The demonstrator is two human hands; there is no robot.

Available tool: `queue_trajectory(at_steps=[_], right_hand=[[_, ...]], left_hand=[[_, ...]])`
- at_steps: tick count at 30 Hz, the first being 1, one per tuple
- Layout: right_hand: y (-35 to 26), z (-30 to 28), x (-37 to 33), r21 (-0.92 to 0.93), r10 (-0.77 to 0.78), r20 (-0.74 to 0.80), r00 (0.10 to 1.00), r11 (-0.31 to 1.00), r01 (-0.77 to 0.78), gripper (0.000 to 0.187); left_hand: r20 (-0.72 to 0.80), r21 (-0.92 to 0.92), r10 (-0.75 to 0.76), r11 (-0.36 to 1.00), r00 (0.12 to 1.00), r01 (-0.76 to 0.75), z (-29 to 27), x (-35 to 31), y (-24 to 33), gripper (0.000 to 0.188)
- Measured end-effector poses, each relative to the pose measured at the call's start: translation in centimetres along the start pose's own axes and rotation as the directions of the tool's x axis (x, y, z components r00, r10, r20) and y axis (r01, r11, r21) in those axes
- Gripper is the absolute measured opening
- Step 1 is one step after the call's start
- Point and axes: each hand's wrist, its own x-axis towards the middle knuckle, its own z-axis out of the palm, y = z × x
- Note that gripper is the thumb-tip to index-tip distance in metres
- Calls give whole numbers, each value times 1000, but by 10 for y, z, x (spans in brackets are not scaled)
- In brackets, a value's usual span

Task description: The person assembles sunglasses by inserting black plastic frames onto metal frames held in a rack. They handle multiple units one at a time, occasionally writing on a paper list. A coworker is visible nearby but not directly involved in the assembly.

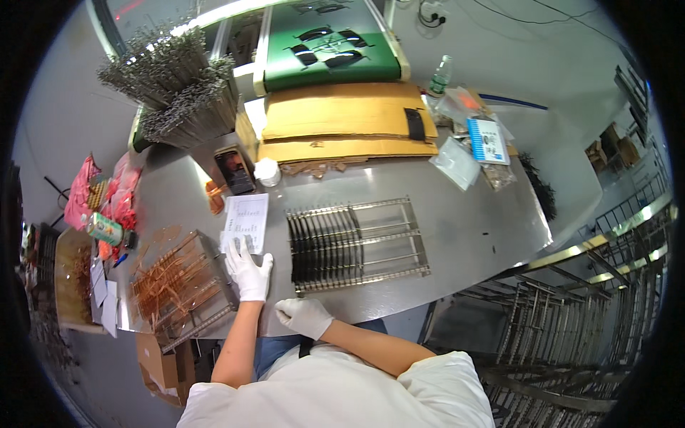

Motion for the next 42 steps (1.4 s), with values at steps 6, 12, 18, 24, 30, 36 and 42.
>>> queue_trajectory(at_steps=[6, 12, 18, 24, 30, 36, 42], right_hand=[[-11, -26, -16, 98, -30, 108, 994, 995, 19, 10], [-25, -28, -6, 45, 72, 142, 987, 996, -79, 21], [-20, -26, -13, -37, 329, 167, 930, 944, -327, 51], [-8, -24, -16, -77, 232, 194, 953, 972, -221, 61], [-31, -13, 5, 110, 32, 249, 968, 992, -61, 56], [-27, 18, 49, -51, -116, 92, 989, 991, 121, 57], [-13, 17, 56, -262, 12, 42, 999, 965, -1, 56]], left_hand=[[111, 200, 99, 972, 989, -120, 13, 6, -3, 80], [37, 83, 174, 981, 984, -177, -23, -23, -1, 62], [-88, -29, 198, 979, 976, -201, -18, -37, -11, 39], [-97, -422, 201, 879, 975, -223, -156, -12, -6, 49], [-227, -163, 18, 985, 974, -56, -254, 148, -200, 22], [402, 521, -270, 853, 875, 24, -213, 208, -469, 46], [417, 555, -357, 828, 836, 77, -172, 210, -524, 53]])
